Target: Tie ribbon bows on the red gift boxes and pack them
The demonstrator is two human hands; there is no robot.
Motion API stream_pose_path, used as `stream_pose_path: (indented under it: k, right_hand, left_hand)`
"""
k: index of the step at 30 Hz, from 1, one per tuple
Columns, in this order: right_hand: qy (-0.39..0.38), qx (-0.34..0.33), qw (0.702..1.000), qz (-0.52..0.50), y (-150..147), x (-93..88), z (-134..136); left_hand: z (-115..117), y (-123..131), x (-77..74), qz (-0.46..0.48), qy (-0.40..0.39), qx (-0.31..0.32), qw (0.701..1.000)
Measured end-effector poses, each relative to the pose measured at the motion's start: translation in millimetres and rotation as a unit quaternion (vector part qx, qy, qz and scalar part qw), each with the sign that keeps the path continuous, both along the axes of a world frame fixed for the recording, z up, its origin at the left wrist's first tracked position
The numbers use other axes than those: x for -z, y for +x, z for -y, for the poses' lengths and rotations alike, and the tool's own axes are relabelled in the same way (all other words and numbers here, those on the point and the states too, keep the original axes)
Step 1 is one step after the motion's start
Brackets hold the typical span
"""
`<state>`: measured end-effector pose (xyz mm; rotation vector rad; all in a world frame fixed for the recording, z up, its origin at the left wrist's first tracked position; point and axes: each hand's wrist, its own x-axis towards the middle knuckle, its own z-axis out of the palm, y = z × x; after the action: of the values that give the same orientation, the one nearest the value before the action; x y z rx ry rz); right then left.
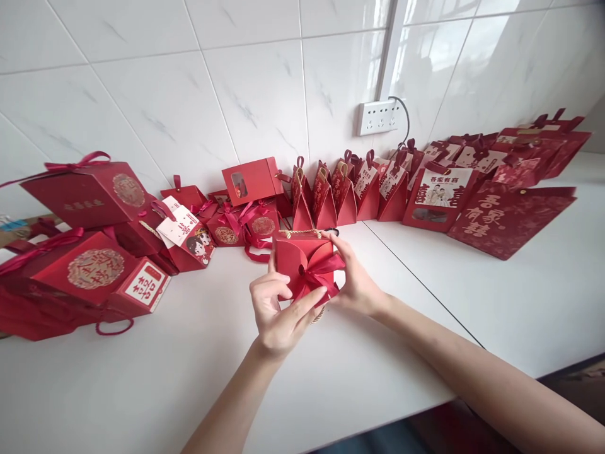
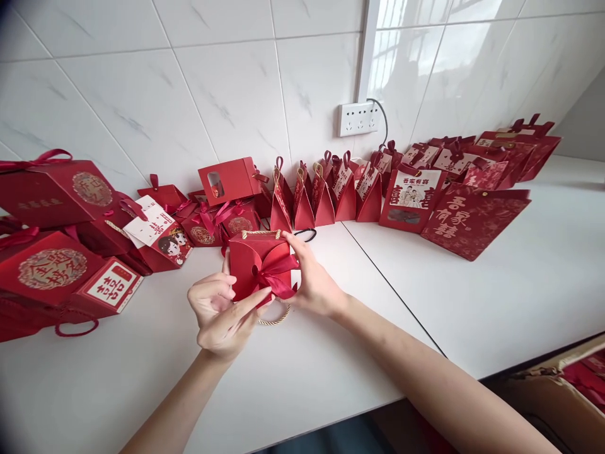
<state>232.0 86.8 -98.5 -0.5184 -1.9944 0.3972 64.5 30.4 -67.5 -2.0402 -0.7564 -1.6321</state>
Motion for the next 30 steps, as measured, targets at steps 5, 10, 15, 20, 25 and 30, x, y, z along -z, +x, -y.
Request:
stream_pose_path:
  k: [5, 10, 15, 20, 25, 30]
  right_hand:
    - [0.004, 0.010, 1.000, -0.003, -0.6, -3.0, 3.4]
    - [0.022, 0.012, 1.000, -0.010, 0.9, -2.6, 2.7]
    - [0.032, 0.014, 0.999, -0.004, 2.2, -2.6, 0.9]
    - [0.015, 0.015, 1.000, -0.007, 1.5, -2.6, 2.4]
    - [0.012, 0.017, 1.000, -0.008, 1.4, -1.4, 3.0]
    - [0.013, 0.021, 1.000, 0.001, 2.2, -1.4, 2.1]
  left_hand:
    - [1.4, -0.2, 0.4, 0.009, 0.003, -0.002, 1.000]
    - [0.4, -0.2, 3.8, 0.067, -0.027, 0.010, 0.997]
    - [-4.0, -4.0, 3.5, 0.142, -0.016, 0.016, 0.990]
    - [0.5, -3.4, 1.7, 0.017, -0.009, 0.007, 1.000]
    - [2.8, -1.3, -0.9, -0.029, 0.005, -0.001, 1.000]
    - [0.8, -1.6, -0.5, -0.024, 0.007, 0.005, 1.000]
